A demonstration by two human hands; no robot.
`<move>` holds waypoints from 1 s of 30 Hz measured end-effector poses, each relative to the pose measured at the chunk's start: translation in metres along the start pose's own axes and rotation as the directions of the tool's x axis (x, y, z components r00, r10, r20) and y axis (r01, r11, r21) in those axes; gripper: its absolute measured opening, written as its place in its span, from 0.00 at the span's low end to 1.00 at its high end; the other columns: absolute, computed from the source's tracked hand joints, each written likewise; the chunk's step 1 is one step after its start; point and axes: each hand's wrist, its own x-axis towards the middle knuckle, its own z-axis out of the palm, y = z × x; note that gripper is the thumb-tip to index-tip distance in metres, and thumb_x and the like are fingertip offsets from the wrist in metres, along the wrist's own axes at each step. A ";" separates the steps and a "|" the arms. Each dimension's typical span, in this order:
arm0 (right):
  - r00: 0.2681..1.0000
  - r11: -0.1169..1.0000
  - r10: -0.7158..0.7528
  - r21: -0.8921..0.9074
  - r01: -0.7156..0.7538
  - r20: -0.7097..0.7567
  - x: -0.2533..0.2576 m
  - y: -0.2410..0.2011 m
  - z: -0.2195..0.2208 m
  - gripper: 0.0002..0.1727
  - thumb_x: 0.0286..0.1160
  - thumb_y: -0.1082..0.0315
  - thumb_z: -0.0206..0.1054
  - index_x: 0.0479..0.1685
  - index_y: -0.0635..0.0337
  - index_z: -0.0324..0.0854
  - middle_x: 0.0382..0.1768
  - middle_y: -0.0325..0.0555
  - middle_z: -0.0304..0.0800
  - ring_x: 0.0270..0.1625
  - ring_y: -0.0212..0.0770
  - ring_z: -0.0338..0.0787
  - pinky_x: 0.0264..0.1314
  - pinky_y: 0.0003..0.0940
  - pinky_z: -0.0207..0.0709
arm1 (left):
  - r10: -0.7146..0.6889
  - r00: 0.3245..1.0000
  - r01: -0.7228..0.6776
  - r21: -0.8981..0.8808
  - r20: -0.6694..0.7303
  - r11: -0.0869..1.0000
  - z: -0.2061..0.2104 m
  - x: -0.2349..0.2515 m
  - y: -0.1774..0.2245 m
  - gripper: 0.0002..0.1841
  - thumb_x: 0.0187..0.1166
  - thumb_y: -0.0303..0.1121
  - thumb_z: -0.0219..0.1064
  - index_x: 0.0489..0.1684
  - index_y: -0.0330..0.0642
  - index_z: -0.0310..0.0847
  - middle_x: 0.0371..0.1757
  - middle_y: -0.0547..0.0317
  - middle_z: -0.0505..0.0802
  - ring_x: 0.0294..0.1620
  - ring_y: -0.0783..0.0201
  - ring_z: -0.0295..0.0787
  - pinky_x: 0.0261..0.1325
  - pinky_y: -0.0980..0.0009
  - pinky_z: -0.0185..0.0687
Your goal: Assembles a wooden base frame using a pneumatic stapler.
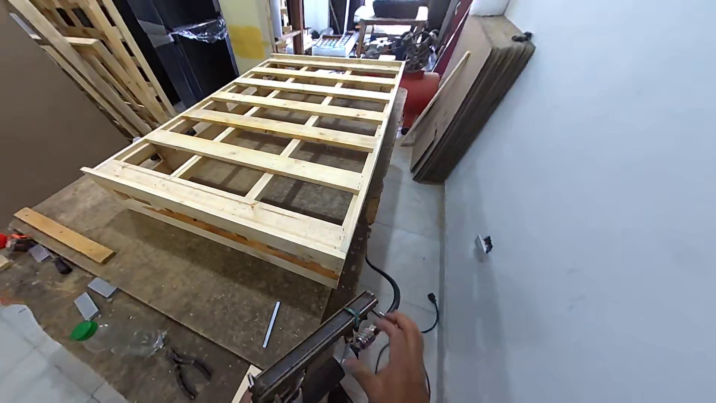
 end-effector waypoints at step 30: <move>0.810 0.196 0.425 0.832 -0.518 0.404 -0.005 -0.050 -0.033 0.44 0.93 0.40 0.24 0.46 0.64 0.84 0.40 0.56 0.97 0.45 0.54 0.98 0.52 0.51 0.93 | 0.328 0.943 -0.333 -0.132 -0.054 0.934 -0.087 -0.092 -0.052 0.19 0.64 0.32 0.83 0.53 0.57 0.87 0.57 0.70 0.95 0.66 0.67 0.89 0.76 0.63 0.82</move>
